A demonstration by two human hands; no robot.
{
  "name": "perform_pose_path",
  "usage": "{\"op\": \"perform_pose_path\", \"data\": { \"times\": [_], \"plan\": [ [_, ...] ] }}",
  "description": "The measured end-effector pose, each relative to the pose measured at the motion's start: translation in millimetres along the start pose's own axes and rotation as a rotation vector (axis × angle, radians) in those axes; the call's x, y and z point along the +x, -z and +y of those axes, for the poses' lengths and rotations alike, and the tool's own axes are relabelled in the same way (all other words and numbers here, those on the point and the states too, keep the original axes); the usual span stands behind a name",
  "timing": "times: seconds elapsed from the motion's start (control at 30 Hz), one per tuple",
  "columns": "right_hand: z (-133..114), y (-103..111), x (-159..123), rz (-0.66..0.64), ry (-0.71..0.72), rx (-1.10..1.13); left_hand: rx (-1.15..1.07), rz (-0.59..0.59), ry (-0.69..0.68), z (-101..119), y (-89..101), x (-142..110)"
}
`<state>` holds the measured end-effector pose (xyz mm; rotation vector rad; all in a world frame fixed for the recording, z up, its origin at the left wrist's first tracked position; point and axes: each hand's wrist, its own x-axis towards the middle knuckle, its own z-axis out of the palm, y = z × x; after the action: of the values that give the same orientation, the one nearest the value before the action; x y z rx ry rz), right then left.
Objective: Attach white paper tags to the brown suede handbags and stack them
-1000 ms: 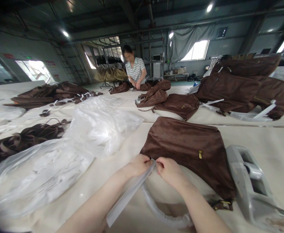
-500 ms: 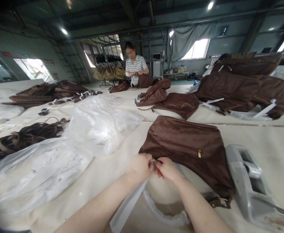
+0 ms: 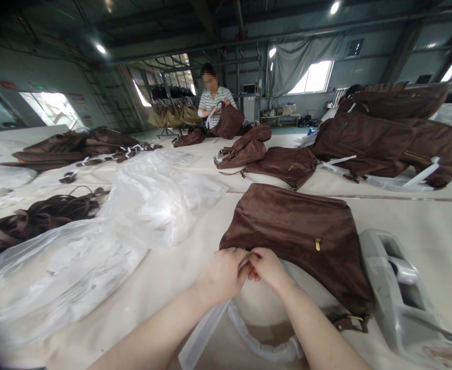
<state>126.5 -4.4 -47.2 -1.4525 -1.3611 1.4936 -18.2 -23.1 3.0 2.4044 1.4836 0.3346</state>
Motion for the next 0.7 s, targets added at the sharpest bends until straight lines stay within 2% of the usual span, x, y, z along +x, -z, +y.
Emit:
{"op": "perform_pose_path", "data": {
  "times": [0.07,0.13,0.2,0.27,0.33,0.43,0.57,0.7],
  "plan": [
    [0.4,1.5,0.6,0.012,0.043,-0.016,-0.245,0.007,0.154,-8.2,-2.2,4.2],
    [0.2,2.4,0.8,0.032,0.096,-0.072,-0.543,-0.1,0.282,-14.7,-6.1,9.3],
    [-0.4,2.9,0.5,0.046,0.138,-0.143,-0.817,-0.234,0.313,-17.3,-10.5,13.4],
    [-1.7,3.2,-0.6,0.056,0.173,-0.203,-0.965,-0.283,0.289,-16.4,-13.3,15.2],
    [-3.8,3.7,-2.3,0.067,0.199,-0.259,-0.917,-0.271,0.288,-14.7,-13.5,15.2],
    [-6.8,4.1,-5.1,0.079,0.226,-0.344,-0.584,-0.243,0.279,-15.0,-11.2,14.5],
    [-5.2,3.6,-4.2,0.065,0.229,-0.405,-0.188,-0.158,0.169,-19.4,-13.6,15.2],
    [-2.9,5.6,-2.8,0.017,0.181,-0.484,-0.098,-0.242,0.129,-19.6,-19.5,16.5]
  ]
}}
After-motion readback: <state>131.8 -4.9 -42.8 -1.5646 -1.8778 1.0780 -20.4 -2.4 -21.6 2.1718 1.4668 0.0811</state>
